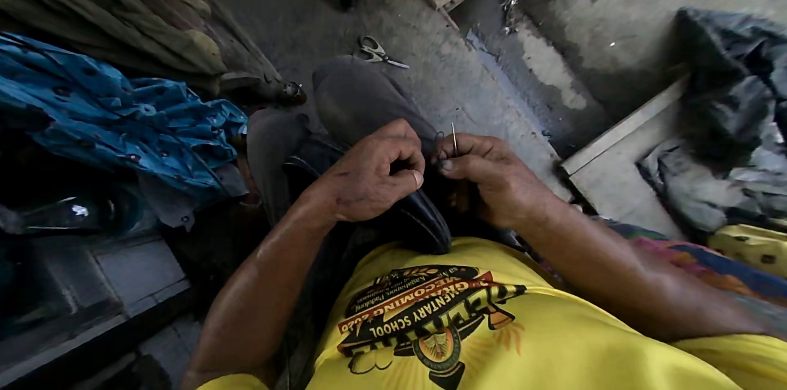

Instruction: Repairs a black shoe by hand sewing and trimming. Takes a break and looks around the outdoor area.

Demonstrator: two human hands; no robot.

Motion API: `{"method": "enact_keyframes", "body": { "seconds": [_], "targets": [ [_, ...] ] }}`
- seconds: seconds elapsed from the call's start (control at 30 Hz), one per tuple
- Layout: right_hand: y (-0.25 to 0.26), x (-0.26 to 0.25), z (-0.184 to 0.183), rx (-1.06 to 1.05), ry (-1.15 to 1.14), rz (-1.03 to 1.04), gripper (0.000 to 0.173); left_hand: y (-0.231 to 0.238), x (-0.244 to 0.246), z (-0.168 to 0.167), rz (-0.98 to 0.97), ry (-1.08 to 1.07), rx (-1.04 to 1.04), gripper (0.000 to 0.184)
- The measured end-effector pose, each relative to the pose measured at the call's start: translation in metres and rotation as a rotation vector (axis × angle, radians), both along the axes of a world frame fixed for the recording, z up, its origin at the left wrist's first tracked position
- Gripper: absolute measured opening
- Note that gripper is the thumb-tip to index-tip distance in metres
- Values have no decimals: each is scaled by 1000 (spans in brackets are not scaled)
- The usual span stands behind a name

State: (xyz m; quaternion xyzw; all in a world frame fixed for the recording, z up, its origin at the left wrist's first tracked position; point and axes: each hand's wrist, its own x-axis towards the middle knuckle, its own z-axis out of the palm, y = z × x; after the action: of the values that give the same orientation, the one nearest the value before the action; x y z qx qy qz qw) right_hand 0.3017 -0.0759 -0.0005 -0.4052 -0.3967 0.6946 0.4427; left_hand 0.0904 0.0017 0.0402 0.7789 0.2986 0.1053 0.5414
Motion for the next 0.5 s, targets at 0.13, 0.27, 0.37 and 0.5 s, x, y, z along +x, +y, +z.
{"method": "enact_keyframes", "body": {
  "seconds": [0.13,0.27,0.37,0.5],
  "targets": [
    [-4,1,-4,-61,212,57,16,-1,0,-1,31,3,18,13],
    [-2,7,-4,-23,154,119,17,-5,0,-2,67,8,46,14],
    [-1,13,-4,26,48,202,21,-7,-1,-4,106,14,75,14],
    [1,13,-2,81,49,175,17,-11,0,-4,141,49,109,13]
  ]
}}
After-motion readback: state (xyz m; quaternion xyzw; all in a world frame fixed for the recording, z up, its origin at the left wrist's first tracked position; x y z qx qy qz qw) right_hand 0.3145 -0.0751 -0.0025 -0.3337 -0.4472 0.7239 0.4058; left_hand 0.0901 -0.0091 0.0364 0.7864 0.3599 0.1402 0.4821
